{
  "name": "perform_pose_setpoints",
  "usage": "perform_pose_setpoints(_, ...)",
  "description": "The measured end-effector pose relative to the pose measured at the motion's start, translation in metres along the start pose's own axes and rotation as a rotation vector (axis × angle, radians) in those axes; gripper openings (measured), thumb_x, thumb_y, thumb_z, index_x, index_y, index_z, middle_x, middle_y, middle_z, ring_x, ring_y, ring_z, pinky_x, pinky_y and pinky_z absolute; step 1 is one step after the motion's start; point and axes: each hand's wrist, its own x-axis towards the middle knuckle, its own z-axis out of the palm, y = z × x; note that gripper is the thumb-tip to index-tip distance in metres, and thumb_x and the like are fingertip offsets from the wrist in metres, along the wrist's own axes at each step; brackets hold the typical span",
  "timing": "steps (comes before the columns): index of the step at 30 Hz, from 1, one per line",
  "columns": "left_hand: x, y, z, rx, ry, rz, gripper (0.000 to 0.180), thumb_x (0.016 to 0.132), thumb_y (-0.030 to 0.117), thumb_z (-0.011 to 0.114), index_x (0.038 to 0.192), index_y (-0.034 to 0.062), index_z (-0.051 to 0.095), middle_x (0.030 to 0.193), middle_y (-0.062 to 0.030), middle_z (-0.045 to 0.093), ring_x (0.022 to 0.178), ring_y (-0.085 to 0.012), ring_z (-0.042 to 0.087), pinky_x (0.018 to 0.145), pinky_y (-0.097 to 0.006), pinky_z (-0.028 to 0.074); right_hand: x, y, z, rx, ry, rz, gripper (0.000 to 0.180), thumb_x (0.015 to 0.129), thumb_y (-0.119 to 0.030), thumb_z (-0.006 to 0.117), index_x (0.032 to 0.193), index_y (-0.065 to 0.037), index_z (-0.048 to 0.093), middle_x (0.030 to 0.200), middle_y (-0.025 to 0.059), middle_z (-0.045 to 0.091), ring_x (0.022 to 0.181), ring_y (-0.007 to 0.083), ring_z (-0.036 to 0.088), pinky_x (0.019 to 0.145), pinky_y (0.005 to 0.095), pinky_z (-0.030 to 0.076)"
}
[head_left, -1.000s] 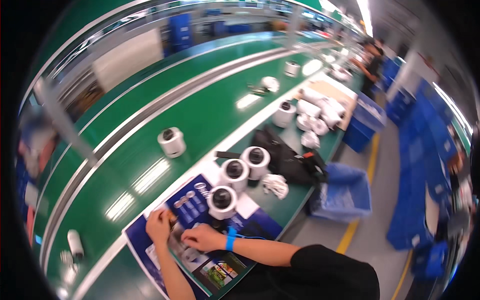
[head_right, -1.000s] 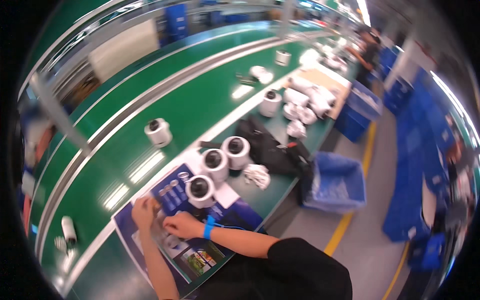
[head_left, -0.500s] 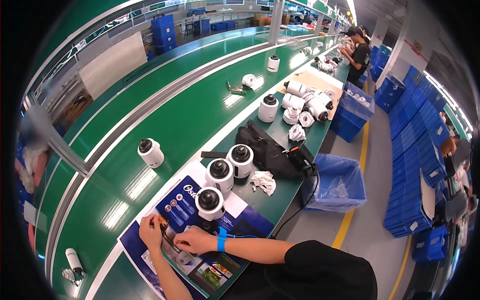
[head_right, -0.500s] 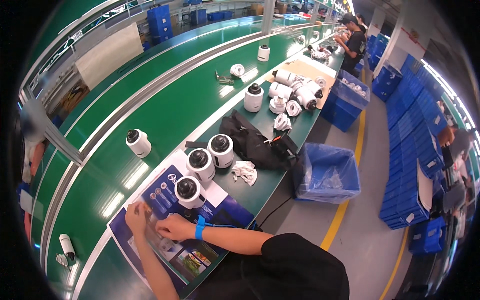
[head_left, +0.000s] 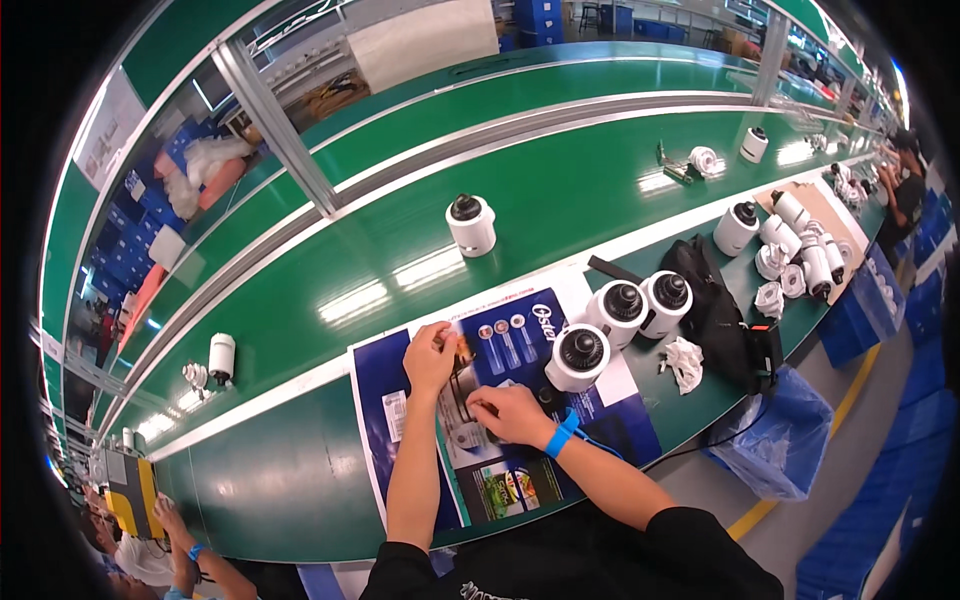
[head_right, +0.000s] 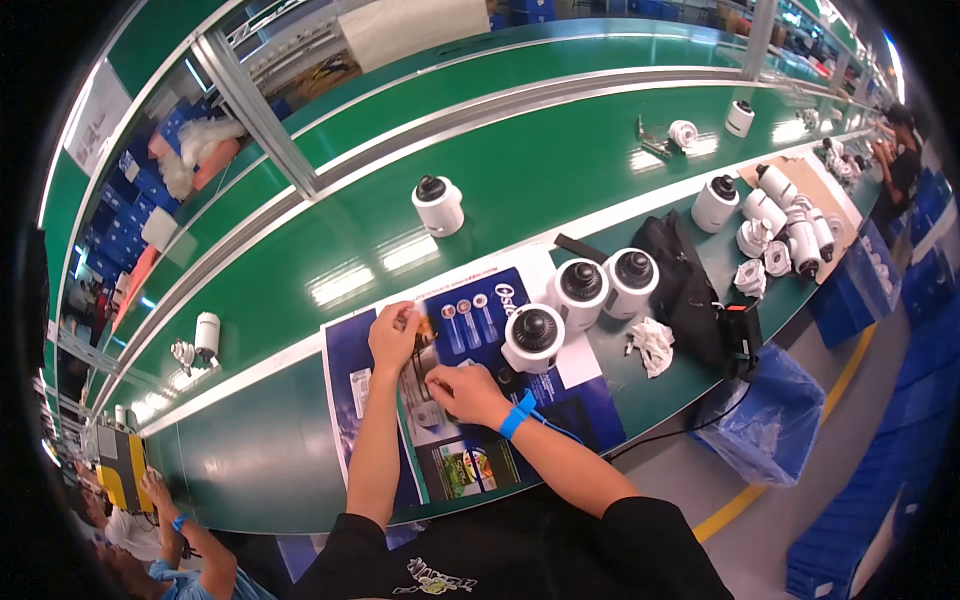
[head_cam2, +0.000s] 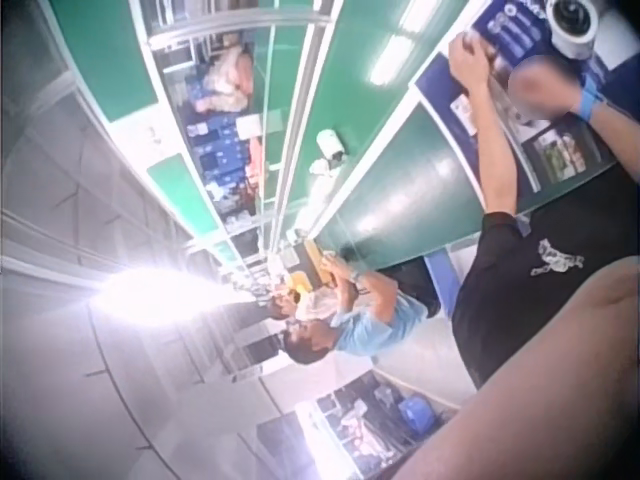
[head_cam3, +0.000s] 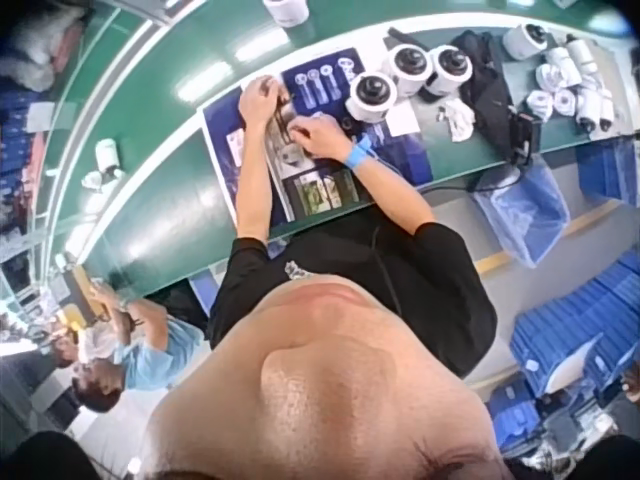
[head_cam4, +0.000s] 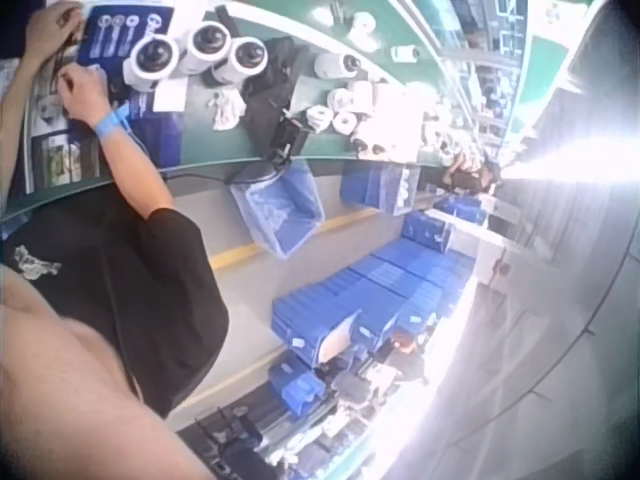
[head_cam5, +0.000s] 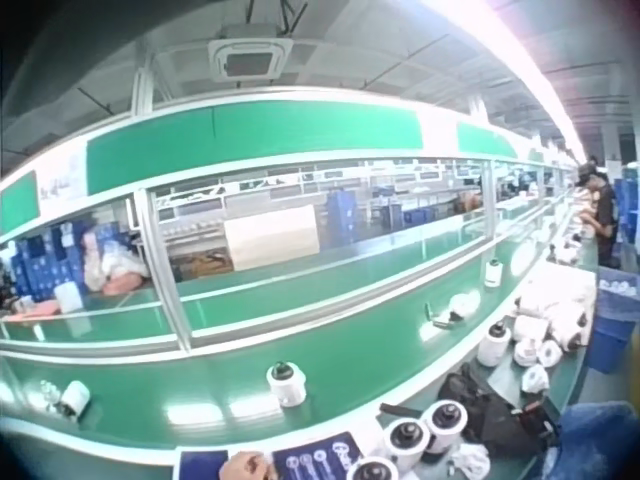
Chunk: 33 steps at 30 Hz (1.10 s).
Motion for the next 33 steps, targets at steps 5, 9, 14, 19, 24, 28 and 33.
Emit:
perform_pose_setpoints(5,0.068,0.02,0.025,0.097,0.119,0.086,0.031,0.077,0.019,0.071,0.103,0.0071,0.06,0.104,-0.0096,0.054,0.095,-0.026,0.056,0.081,-0.037,0.047,-0.002,0.006,0.006,-0.215,0.006,-0.151,0.008,0.082,-0.019,0.059,0.087,-0.012,0.06,0.073,0.0096,0.064,0.068,0.0318,0.064,0.058,0.0452,0.048)
perform_pose_setpoints(9,0.125,0.075,0.066,0.282,0.06,0.344,0.064,0.071,0.026,0.074,0.128,0.0115,0.047,0.134,-0.0174,0.036,0.121,-0.04,0.041,0.1,-0.046,0.039,-0.009,0.02,0.002,-0.32,-0.046,-0.174,0.007,0.079,-0.017,0.062,0.084,-0.014,0.059,0.07,0.0054,0.061,0.062,0.0279,0.063,0.051,0.0443,0.046)
perform_pose_setpoints(14,0.186,0.016,0.052,0.55,-0.149,0.28,0.079,0.064,0.025,0.082,0.132,0.0163,0.044,0.149,-0.0135,0.022,0.129,-0.0404,0.034,0.098,-0.052,0.042,-0.005,0.02,0.022,-0.28,0.024,-0.283,0.003,0.081,-0.015,0.059,0.083,-0.014,0.057,0.069,0.0056,0.06,0.06,0.0292,0.062,0.05,0.0427,0.045)
perform_pose_setpoints(19,0.179,0.032,0.024,0.24,-0.123,0.324,0.044,0.061,0.012,0.08,0.101,0.0077,0.062,0.116,-0.013,0.051,0.107,-0.0326,0.053,0.094,-0.04,0.045,-0.006,0.023,0.02,-0.247,-0.022,-0.216,0.003,0.082,-0.015,0.058,0.084,-0.013,0.057,0.071,0.0054,0.06,0.065,0.0285,0.062,0.054,0.0447,0.046)
perform_pose_setpoints(24,0.121,0.016,-0.008,-0.348,0.002,0.151,0.04,0.08,0.006,0.071,0.116,0.0038,0.055,0.113,-0.0074,0.057,0.105,-0.0194,0.055,0.09,-0.031,0.047,-0.006,0.018,0.011,-0.198,-0.014,-0.166,0.007,0.083,-0.018,0.059,0.087,-0.012,0.059,0.077,0.0053,0.063,0.07,0.0288,0.063,0.056,0.0435,0.045)
perform_pose_setpoints(28,0.043,-0.017,-0.022,-1.118,-0.12,-0.379,0.038,0.095,0.032,0.053,0.121,0.0045,0.054,0.115,-0.0082,0.061,0.104,-0.0199,0.059,0.091,-0.035,0.048,0.0,0.012,0.011,-0.025,0.072,-0.107,0.01,0.083,-0.018,0.06,0.089,-0.01,0.062,0.078,0.0093,0.065,0.069,0.0308,0.063,0.059,0.0421,0.049)
perform_pose_setpoints(33,-0.004,-0.028,-0.016,-1.318,-0.267,-0.581,0.048,0.098,0.044,0.037,0.113,0.0049,0.059,0.105,-0.0078,0.066,0.095,-0.0205,0.063,0.084,-0.035,0.05,0.002,0.008,0.005,0.157,0.048,0.112,0.025,0.086,-0.016,0.062,0.108,-0.005,0.059,0.083,0.0126,0.064,0.07,0.026,0.063,0.063,0.0352,0.05)
